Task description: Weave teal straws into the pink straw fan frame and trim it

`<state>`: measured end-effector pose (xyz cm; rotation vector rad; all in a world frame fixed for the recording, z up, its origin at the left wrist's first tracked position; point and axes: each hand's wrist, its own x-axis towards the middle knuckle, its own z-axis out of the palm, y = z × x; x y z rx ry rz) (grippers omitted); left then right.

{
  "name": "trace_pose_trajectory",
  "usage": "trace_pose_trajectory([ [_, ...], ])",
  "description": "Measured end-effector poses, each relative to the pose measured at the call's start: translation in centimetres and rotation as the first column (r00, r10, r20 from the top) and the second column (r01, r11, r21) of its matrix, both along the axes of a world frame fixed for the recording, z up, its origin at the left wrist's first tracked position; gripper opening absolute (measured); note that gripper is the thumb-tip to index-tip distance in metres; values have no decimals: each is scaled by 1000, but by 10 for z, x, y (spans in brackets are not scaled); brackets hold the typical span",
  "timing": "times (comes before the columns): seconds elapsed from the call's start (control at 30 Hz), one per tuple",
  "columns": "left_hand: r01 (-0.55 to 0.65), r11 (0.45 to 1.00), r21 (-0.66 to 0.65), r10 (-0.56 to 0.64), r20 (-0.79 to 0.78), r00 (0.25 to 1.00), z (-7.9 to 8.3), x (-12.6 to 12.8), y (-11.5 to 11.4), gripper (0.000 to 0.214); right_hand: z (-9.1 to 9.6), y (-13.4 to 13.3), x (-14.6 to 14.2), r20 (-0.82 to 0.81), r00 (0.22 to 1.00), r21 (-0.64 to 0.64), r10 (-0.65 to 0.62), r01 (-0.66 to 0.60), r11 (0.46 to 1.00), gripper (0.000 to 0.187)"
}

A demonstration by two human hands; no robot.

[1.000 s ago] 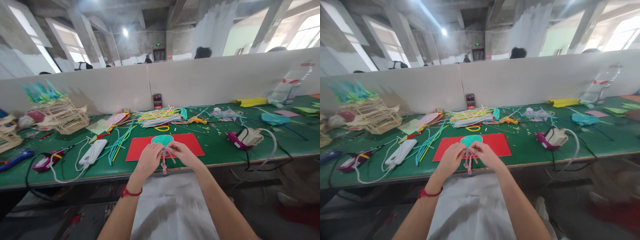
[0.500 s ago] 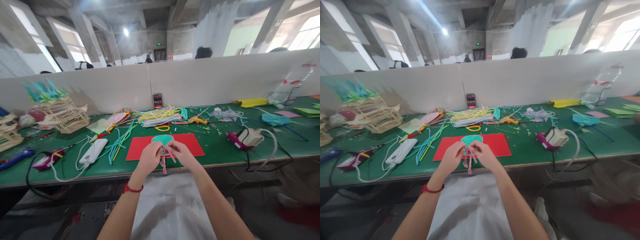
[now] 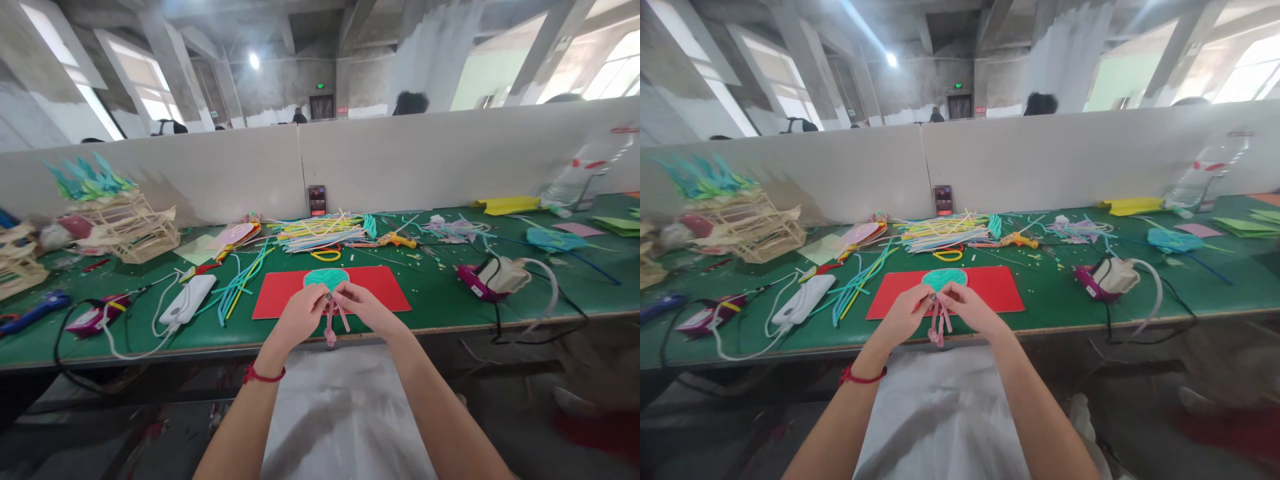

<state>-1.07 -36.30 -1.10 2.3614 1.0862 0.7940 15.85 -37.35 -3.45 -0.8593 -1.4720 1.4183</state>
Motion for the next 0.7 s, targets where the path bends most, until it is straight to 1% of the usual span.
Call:
trace_pose_trajectory([
  [0.13,-8,1000,-3,8,2,1000,0,1,-1,21,-2,-2,-3,-73,997,-51,12,-16,999,34],
  [0.27,-13,1000,-21,14,33,999,0,2,-1,20,-3,-4,-7,-105,994,-25,9,-12,1000,35],
  [0.33,-25,999,-24,27,43,999,-1,2,-1,20,-3,-3,-9,-107,994,-4,-15,14,1000,35],
  [0.43,-51,998,-34,51,23,998,-2,2,0,19,-5,0,-8,-16,995,58,-97,98,994,34],
  [0.5,-50,996,-70,50,-7,999,-3,2,0,19,-6,2,-6,54,990,91,-127,121,988,34],
  [0.57,-34,992,-119,32,-16,999,-3,1,1,21,-6,3,-4,62,992,71,-111,106,992,34],
  [0.7,10,982,-187,-5,31,1000,-3,0,1,22,-4,2,-4,-19,997,-17,-78,77,997,35],
])
